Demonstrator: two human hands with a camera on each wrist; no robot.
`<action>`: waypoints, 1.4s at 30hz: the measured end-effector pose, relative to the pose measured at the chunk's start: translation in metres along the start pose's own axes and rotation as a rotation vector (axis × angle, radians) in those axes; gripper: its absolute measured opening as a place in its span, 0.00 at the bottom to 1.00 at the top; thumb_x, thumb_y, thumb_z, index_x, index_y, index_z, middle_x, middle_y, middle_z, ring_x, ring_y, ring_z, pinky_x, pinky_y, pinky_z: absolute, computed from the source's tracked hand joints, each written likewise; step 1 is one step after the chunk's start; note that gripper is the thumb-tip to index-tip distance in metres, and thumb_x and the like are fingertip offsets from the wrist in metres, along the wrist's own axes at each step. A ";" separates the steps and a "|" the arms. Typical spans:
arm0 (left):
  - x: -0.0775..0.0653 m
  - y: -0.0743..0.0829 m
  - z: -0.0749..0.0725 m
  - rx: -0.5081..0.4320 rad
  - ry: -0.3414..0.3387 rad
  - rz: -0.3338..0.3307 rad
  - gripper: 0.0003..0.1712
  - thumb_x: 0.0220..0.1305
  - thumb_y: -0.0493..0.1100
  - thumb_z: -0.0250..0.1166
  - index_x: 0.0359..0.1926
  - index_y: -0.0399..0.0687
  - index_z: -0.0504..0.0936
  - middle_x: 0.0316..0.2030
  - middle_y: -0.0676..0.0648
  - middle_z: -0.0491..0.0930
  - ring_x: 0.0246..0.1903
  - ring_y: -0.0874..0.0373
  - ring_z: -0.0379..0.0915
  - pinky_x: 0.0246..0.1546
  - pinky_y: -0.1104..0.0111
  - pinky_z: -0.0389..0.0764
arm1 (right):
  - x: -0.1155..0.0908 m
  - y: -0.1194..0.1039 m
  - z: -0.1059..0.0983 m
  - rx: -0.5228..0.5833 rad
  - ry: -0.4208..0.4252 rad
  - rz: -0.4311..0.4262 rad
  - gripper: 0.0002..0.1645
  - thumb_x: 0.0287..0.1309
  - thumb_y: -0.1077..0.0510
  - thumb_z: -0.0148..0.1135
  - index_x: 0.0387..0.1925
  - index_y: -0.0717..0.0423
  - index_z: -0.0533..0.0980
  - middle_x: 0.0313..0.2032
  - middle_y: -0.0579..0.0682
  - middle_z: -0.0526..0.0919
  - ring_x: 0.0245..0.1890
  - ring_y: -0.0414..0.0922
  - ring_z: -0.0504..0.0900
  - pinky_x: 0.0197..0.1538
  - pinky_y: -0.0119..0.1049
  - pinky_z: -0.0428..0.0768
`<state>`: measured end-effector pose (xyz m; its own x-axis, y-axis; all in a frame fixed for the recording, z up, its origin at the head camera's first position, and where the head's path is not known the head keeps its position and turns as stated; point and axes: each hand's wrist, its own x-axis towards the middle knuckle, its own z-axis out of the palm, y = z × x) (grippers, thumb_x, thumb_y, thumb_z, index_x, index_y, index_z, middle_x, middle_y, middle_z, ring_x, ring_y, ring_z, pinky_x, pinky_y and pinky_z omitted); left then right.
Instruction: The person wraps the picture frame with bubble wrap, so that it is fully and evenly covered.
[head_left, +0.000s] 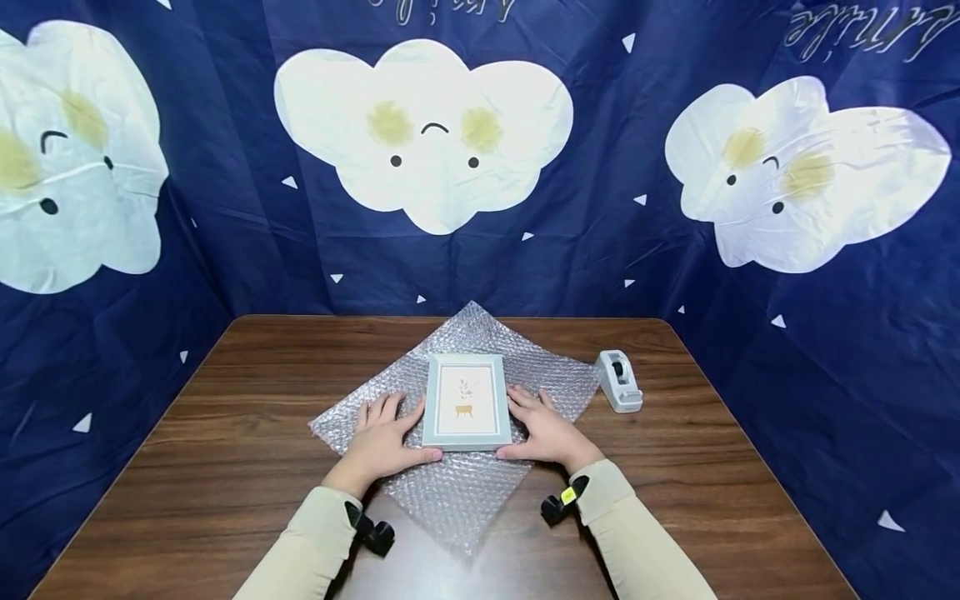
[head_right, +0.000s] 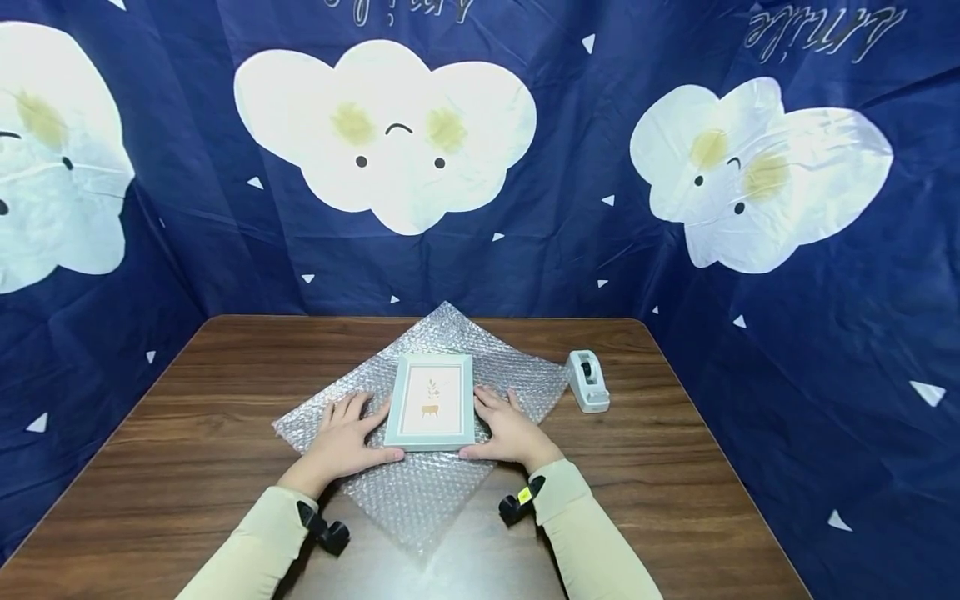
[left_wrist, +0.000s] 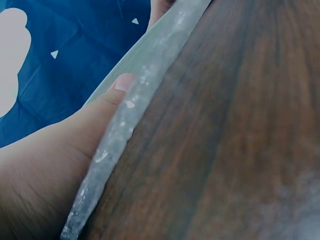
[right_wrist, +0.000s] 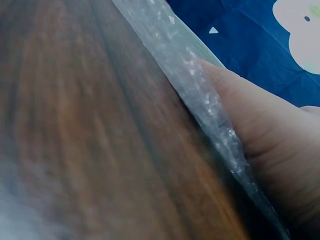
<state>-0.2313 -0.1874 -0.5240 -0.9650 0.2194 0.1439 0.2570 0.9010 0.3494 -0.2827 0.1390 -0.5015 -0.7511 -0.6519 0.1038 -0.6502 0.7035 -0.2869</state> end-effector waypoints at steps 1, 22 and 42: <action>0.000 0.000 0.000 -0.005 -0.002 -0.003 0.63 0.45 0.87 0.59 0.77 0.60 0.64 0.74 0.38 0.57 0.74 0.34 0.46 0.70 0.33 0.40 | -0.001 0.000 0.001 0.002 0.006 -0.001 0.66 0.51 0.23 0.66 0.77 0.59 0.57 0.77 0.56 0.56 0.78 0.53 0.52 0.76 0.62 0.42; 0.000 -0.007 0.011 0.018 0.017 0.022 0.63 0.48 0.88 0.55 0.78 0.59 0.62 0.75 0.37 0.56 0.75 0.34 0.44 0.70 0.34 0.40 | -0.037 -0.016 0.003 -0.002 0.072 -0.261 0.71 0.52 0.22 0.64 0.79 0.64 0.49 0.79 0.58 0.49 0.79 0.56 0.47 0.76 0.61 0.47; -0.001 -0.004 0.004 0.016 -0.028 0.005 0.63 0.50 0.87 0.54 0.78 0.56 0.61 0.78 0.36 0.50 0.78 0.38 0.38 0.71 0.34 0.35 | -0.043 -0.039 0.002 -0.048 0.203 -0.633 0.27 0.64 0.46 0.68 0.61 0.52 0.80 0.60 0.43 0.82 0.70 0.54 0.70 0.70 0.61 0.62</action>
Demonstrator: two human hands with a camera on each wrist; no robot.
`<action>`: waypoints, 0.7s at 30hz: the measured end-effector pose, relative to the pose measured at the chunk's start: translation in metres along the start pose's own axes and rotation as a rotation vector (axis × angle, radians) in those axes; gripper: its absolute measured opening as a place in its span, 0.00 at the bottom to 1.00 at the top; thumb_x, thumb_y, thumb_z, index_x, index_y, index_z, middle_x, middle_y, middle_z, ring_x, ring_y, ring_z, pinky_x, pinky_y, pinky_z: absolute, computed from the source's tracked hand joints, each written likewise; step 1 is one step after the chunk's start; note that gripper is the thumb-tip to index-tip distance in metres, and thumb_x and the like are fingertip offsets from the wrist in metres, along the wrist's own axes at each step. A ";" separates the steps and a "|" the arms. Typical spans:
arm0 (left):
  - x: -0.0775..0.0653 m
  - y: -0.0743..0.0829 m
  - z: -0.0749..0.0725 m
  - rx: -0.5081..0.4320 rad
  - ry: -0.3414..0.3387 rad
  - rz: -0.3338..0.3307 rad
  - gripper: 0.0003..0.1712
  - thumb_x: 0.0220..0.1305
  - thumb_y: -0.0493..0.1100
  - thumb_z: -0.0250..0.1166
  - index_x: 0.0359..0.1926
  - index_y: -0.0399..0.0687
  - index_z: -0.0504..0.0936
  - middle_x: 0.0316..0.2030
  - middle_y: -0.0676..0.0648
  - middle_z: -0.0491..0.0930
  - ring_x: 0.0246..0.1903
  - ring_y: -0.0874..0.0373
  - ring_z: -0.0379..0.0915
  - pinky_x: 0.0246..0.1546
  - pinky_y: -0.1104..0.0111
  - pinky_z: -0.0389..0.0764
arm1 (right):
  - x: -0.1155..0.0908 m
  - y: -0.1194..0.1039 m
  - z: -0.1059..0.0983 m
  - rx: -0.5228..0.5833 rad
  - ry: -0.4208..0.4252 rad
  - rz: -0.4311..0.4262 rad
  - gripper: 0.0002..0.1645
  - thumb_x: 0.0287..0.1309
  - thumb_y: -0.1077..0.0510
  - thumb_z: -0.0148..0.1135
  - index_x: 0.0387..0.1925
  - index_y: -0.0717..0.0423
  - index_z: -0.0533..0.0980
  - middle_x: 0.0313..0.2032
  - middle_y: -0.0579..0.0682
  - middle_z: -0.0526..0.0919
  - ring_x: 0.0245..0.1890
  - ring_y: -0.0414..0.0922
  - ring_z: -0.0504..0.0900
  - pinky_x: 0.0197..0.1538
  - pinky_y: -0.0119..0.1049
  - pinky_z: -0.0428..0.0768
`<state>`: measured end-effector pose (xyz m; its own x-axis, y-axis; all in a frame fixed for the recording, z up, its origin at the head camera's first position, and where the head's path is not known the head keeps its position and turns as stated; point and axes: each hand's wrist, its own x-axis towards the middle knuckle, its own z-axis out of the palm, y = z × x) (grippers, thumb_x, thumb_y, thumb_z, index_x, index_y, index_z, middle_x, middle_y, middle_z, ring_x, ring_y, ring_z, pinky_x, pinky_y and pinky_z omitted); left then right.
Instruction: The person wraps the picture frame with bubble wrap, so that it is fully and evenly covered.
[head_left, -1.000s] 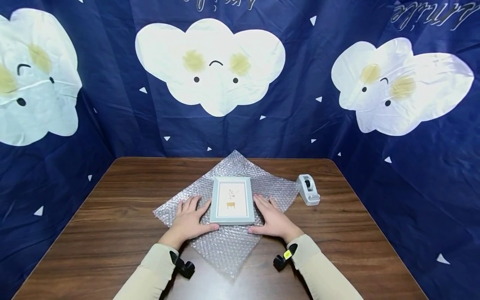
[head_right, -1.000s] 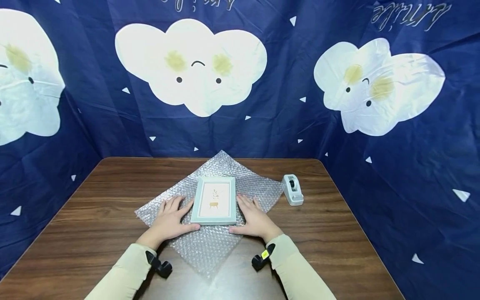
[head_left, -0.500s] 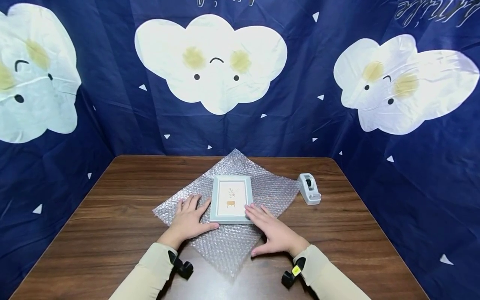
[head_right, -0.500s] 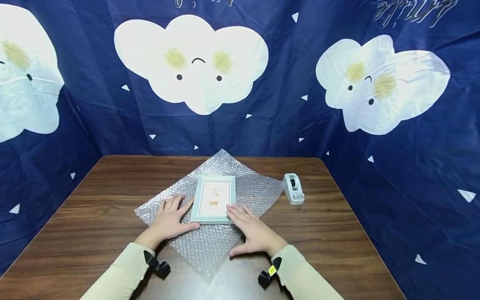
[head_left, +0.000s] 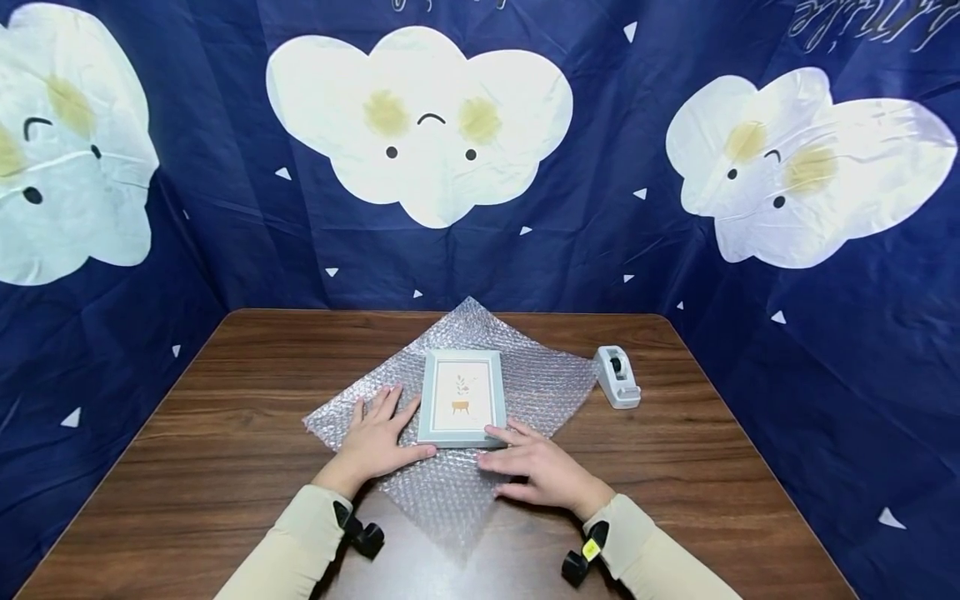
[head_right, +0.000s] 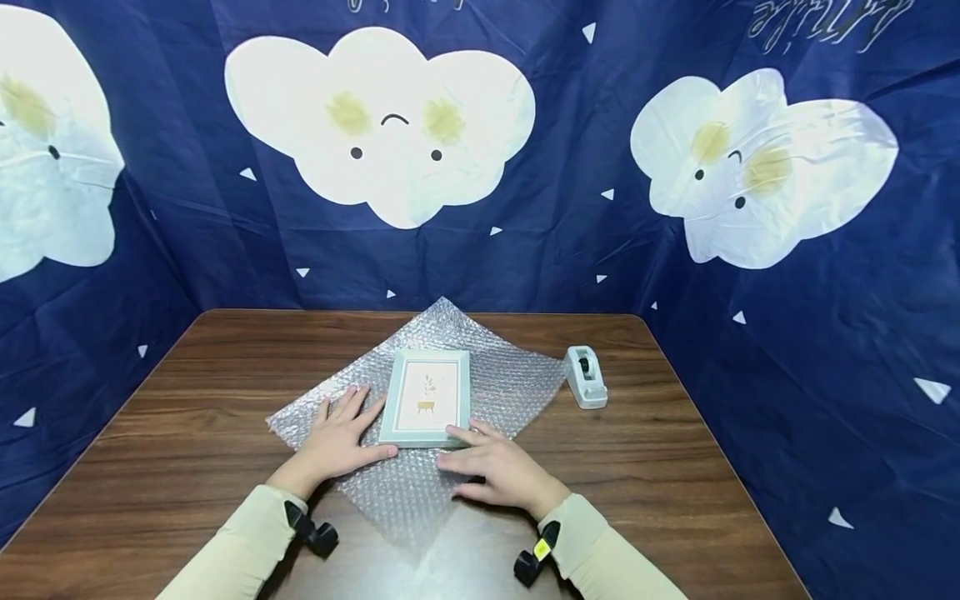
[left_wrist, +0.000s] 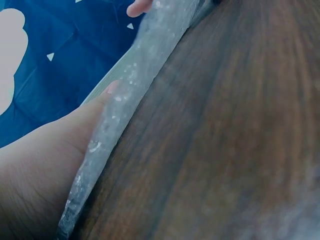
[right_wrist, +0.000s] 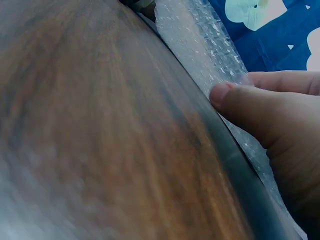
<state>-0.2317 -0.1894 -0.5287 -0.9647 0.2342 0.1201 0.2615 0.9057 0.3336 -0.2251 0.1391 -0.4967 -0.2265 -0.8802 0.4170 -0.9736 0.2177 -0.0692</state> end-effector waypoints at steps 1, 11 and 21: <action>0.000 0.000 0.000 0.003 -0.003 -0.001 0.63 0.50 0.87 0.54 0.78 0.56 0.61 0.78 0.37 0.50 0.78 0.38 0.38 0.71 0.34 0.35 | 0.000 0.000 0.000 -0.001 0.001 -0.018 0.23 0.65 0.47 0.68 0.58 0.50 0.82 0.58 0.42 0.84 0.69 0.54 0.71 0.70 0.61 0.63; -0.001 0.000 0.000 0.013 -0.001 0.006 0.61 0.52 0.86 0.54 0.78 0.56 0.61 0.78 0.37 0.50 0.78 0.38 0.39 0.71 0.34 0.36 | 0.001 0.000 0.002 -0.004 0.008 -0.054 0.14 0.64 0.54 0.68 0.51 0.46 0.87 0.52 0.38 0.86 0.67 0.53 0.74 0.70 0.60 0.64; -0.001 -0.001 -0.003 -0.029 -0.014 0.008 0.51 0.64 0.80 0.49 0.78 0.57 0.60 0.79 0.39 0.49 0.78 0.39 0.37 0.72 0.35 0.34 | 0.003 0.001 0.003 -0.007 0.130 -0.009 0.13 0.63 0.56 0.69 0.49 0.50 0.87 0.47 0.40 0.89 0.63 0.50 0.79 0.66 0.58 0.71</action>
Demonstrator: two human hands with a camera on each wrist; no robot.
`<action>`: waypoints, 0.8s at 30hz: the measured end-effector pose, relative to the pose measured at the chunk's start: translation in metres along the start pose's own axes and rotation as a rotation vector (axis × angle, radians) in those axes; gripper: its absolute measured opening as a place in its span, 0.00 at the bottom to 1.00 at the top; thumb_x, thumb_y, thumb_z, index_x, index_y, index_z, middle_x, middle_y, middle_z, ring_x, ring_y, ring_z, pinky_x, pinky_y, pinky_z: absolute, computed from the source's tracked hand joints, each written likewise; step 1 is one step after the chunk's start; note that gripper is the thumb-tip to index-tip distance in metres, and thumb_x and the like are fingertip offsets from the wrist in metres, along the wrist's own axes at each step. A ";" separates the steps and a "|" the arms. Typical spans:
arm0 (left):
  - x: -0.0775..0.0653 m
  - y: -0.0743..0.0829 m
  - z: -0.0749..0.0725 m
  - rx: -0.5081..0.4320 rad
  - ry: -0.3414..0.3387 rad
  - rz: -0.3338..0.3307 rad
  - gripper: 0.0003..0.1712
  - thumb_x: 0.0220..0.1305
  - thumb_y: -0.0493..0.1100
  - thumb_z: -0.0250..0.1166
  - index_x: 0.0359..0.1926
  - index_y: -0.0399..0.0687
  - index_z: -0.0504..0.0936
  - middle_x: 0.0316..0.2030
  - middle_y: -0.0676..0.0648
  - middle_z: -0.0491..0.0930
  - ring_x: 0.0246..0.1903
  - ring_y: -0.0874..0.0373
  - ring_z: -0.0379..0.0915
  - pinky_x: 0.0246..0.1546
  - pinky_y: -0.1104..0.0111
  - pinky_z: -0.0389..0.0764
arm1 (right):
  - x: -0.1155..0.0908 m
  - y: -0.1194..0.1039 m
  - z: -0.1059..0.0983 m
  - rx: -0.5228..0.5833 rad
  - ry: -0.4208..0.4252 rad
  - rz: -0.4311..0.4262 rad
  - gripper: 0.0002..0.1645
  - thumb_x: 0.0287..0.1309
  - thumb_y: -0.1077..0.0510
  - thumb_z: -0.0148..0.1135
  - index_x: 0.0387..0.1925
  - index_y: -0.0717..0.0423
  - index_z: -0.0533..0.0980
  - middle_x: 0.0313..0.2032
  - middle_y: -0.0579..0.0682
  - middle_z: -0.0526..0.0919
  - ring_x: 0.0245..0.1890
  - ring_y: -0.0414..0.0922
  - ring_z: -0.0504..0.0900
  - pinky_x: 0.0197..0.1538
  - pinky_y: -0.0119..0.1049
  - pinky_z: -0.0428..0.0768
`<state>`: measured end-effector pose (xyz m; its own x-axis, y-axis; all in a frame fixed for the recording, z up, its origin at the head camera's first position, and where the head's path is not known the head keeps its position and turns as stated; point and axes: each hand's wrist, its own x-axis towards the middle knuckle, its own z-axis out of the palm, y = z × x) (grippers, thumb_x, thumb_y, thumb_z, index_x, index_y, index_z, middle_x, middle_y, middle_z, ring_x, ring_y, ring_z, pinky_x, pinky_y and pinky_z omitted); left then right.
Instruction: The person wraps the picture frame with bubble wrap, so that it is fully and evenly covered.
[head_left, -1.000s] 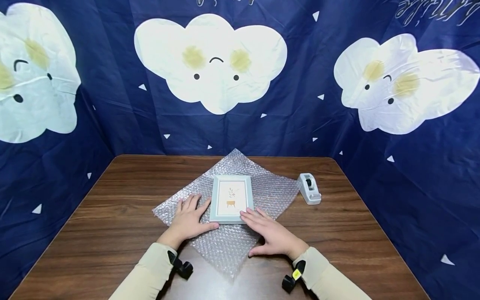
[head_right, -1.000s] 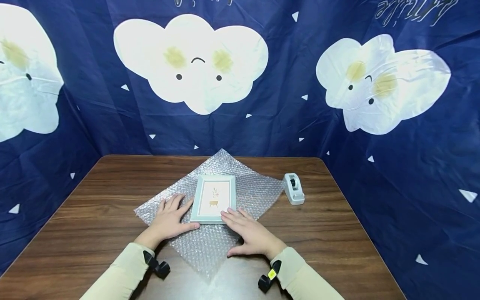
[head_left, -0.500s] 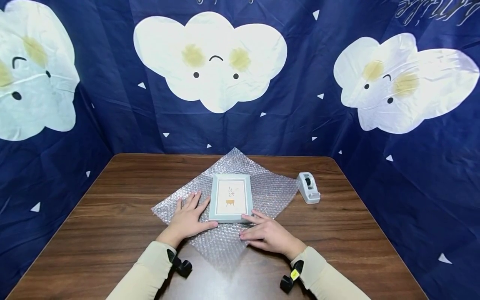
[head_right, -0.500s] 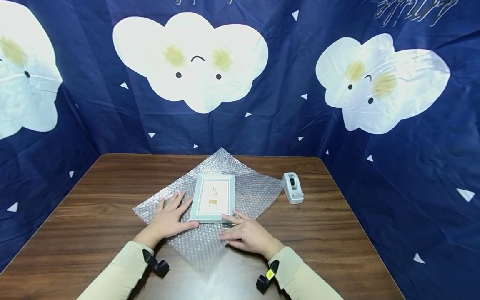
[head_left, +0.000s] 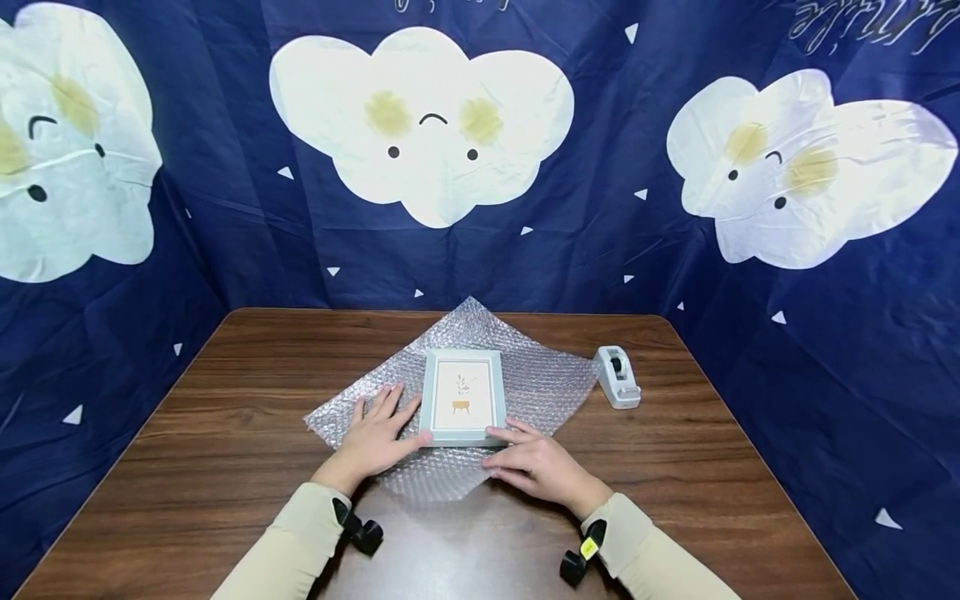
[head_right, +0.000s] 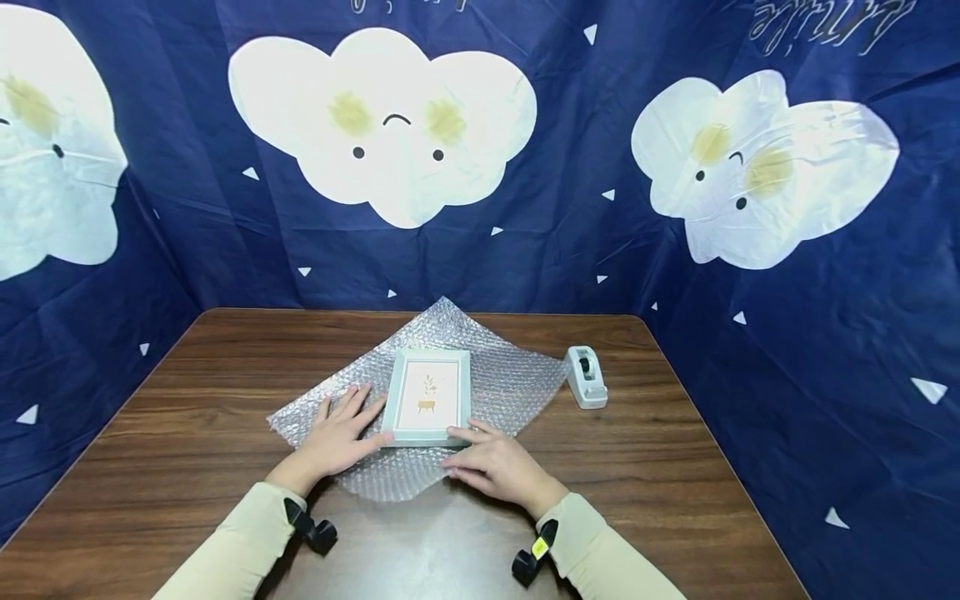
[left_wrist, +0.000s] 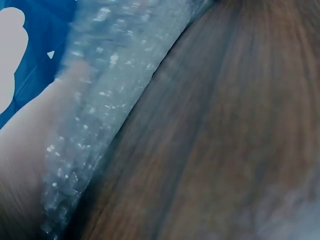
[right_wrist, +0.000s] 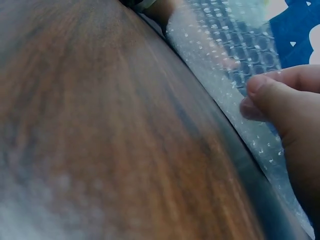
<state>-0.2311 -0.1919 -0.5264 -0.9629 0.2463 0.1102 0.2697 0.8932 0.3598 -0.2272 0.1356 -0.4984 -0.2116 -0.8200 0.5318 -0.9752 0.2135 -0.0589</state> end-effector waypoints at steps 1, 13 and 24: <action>0.000 -0.001 -0.001 -0.010 -0.002 0.006 0.49 0.66 0.78 0.48 0.78 0.57 0.60 0.79 0.40 0.48 0.78 0.38 0.37 0.72 0.35 0.33 | 0.000 0.000 0.000 -0.002 0.014 0.008 0.12 0.64 0.56 0.69 0.48 0.51 0.87 0.46 0.41 0.89 0.62 0.50 0.79 0.66 0.58 0.71; 0.001 -0.010 -0.015 -0.074 0.029 0.051 0.34 0.78 0.67 0.40 0.74 0.59 0.70 0.77 0.41 0.57 0.75 0.36 0.49 0.69 0.34 0.44 | 0.007 0.008 0.006 -0.055 0.201 0.089 0.11 0.70 0.50 0.63 0.41 0.51 0.86 0.41 0.45 0.89 0.54 0.49 0.84 0.61 0.48 0.78; 0.010 -0.015 -0.024 -0.185 -0.001 0.048 0.28 0.82 0.57 0.37 0.66 0.62 0.79 0.74 0.44 0.63 0.74 0.40 0.54 0.68 0.32 0.43 | 0.016 0.024 0.015 -0.078 0.352 0.150 0.09 0.70 0.53 0.63 0.37 0.53 0.84 0.41 0.47 0.85 0.47 0.48 0.82 0.58 0.41 0.77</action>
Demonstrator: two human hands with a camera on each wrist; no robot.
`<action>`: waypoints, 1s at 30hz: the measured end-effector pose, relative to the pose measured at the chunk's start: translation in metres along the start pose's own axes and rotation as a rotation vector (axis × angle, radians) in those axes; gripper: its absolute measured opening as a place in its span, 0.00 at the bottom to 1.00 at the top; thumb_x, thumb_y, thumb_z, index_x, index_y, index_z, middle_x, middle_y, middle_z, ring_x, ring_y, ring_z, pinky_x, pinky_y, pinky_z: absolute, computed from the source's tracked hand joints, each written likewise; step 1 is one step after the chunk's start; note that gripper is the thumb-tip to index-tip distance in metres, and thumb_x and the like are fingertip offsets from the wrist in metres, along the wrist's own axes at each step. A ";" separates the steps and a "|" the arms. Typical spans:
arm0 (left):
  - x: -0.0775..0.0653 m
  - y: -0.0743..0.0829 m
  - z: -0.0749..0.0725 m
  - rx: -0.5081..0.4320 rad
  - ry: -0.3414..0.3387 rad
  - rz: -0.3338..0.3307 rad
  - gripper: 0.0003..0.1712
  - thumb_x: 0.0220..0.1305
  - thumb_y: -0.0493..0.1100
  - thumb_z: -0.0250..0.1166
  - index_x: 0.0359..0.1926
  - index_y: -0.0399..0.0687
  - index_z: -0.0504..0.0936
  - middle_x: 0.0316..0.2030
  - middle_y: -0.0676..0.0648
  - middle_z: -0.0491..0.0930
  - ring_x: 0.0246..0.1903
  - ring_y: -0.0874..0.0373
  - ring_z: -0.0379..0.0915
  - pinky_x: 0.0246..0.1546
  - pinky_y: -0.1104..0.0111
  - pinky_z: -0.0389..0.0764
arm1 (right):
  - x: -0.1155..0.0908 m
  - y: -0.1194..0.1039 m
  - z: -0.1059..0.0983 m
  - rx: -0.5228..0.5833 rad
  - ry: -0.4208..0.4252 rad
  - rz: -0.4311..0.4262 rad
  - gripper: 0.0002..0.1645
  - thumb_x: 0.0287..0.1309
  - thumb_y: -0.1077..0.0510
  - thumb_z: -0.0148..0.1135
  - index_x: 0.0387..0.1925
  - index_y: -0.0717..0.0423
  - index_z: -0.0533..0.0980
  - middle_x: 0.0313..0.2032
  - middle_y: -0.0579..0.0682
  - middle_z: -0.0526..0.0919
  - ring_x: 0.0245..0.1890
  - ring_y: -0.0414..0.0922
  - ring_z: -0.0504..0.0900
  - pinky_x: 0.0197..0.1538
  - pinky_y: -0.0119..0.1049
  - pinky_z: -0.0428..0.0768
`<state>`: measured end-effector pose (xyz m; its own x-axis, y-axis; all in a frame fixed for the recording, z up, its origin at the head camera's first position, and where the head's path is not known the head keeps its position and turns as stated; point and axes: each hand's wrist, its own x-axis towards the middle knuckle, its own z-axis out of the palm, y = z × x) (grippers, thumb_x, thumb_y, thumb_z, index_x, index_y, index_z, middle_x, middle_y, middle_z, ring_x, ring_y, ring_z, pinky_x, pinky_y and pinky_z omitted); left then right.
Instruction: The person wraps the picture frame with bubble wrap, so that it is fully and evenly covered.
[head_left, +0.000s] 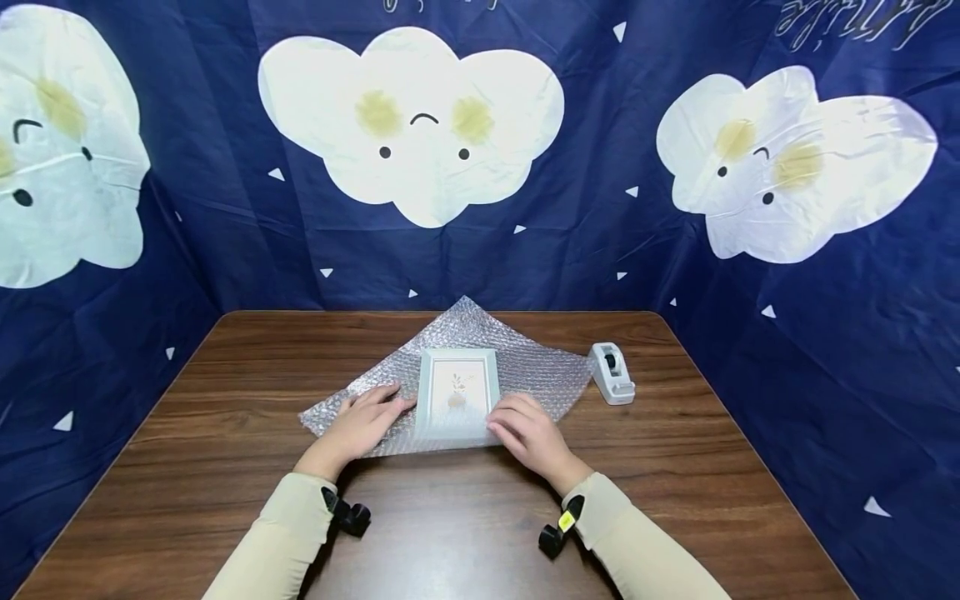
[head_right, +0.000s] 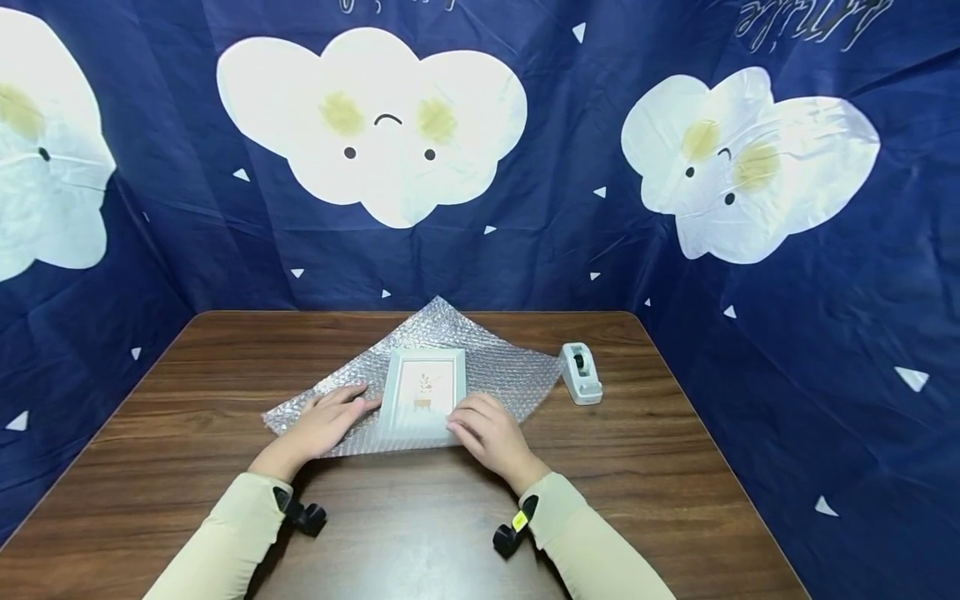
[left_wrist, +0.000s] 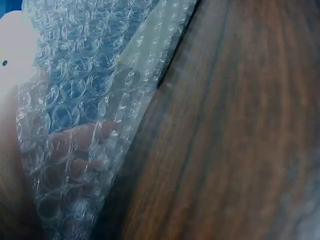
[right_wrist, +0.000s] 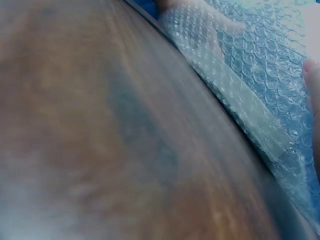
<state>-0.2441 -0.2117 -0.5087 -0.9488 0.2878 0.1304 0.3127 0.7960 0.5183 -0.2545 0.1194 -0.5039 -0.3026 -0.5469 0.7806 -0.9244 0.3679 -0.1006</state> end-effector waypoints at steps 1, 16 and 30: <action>0.000 -0.001 -0.001 -0.011 -0.005 -0.002 0.28 0.82 0.57 0.37 0.66 0.62 0.80 0.74 0.44 0.63 0.74 0.39 0.54 0.68 0.32 0.43 | 0.001 0.001 0.001 0.000 0.004 0.017 0.09 0.70 0.53 0.63 0.37 0.53 0.84 0.42 0.47 0.85 0.47 0.47 0.81 0.57 0.40 0.77; 0.000 -0.005 -0.012 -0.101 -0.106 0.007 0.32 0.81 0.62 0.37 0.70 0.56 0.76 0.76 0.42 0.58 0.76 0.38 0.47 0.68 0.31 0.34 | 0.007 0.008 0.010 -0.020 -0.002 0.218 0.05 0.65 0.54 0.68 0.36 0.51 0.84 0.47 0.47 0.83 0.50 0.46 0.80 0.53 0.41 0.79; -0.002 -0.008 -0.011 -0.023 -0.039 0.100 0.35 0.70 0.66 0.57 0.65 0.48 0.79 0.73 0.38 0.64 0.72 0.33 0.54 0.65 0.28 0.42 | 0.008 0.011 0.016 -0.079 -0.066 0.373 0.07 0.60 0.54 0.72 0.31 0.50 0.82 0.47 0.49 0.82 0.50 0.48 0.79 0.54 0.45 0.79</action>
<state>-0.2454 -0.2242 -0.5041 -0.9104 0.3858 0.1493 0.4037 0.7499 0.5241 -0.2707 0.1072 -0.5089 -0.6311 -0.4112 0.6577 -0.7284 0.6057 -0.3203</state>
